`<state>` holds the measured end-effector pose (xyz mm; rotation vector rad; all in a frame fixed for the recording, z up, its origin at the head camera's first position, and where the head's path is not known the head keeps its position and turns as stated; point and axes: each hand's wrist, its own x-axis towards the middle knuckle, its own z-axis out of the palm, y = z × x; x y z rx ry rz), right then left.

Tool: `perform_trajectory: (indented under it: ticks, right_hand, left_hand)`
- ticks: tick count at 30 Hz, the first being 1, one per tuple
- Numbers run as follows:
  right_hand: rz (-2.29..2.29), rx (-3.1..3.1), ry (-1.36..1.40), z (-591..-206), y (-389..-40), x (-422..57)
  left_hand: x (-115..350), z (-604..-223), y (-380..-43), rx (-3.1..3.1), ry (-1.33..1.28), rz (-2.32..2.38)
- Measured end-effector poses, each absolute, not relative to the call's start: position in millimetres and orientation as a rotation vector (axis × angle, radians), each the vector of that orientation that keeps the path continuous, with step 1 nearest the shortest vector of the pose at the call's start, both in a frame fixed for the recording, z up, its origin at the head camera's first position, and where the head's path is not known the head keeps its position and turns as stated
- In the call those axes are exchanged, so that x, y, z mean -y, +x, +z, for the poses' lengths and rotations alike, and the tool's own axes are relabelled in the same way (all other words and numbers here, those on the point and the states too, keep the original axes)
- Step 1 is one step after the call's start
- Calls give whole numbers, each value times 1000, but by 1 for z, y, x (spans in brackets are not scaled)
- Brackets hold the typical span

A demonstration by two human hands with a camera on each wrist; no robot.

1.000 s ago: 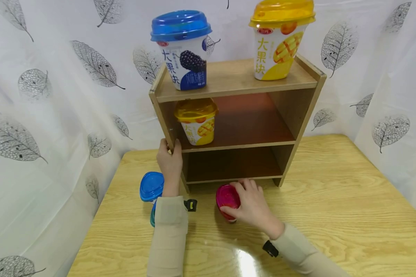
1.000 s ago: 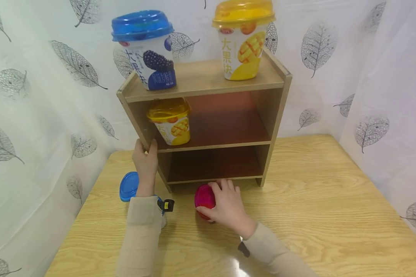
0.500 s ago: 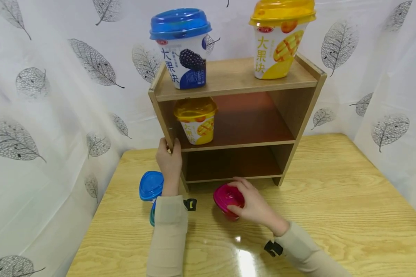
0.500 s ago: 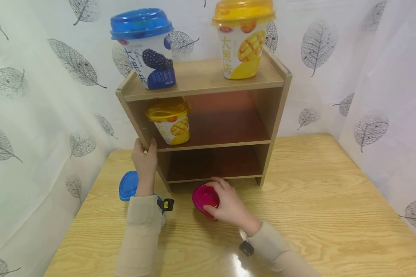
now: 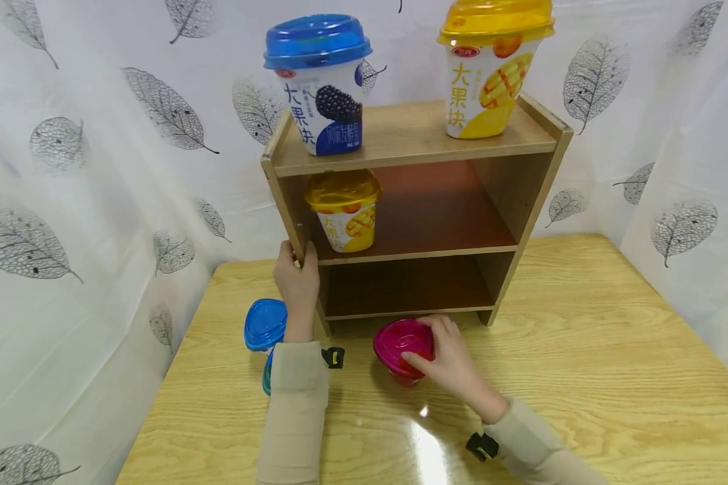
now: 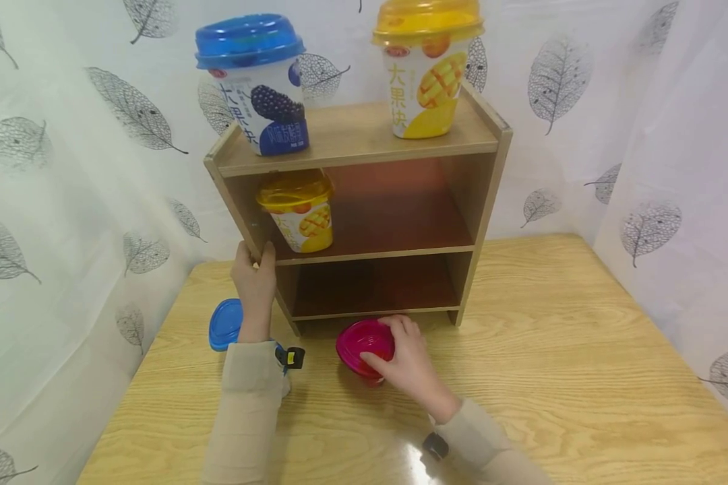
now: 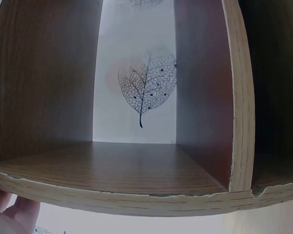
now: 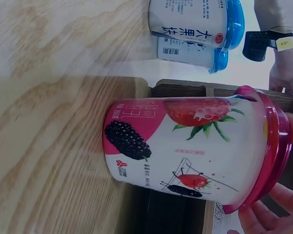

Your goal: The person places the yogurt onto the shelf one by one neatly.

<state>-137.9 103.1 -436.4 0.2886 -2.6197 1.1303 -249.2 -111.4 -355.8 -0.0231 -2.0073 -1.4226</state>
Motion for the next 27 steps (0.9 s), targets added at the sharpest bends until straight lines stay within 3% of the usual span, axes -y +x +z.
perform_trajectory:
  ticks: [14,27]
  right_hand:
    - [1188,2536,471,-438,-140,-103]
    - [1265,2441,223,-441,-137,-109]
  left_hand:
    - [111,-354,-248,2009,-23,-1420]
    - [110,-356,-248,2007,-17,-1425]
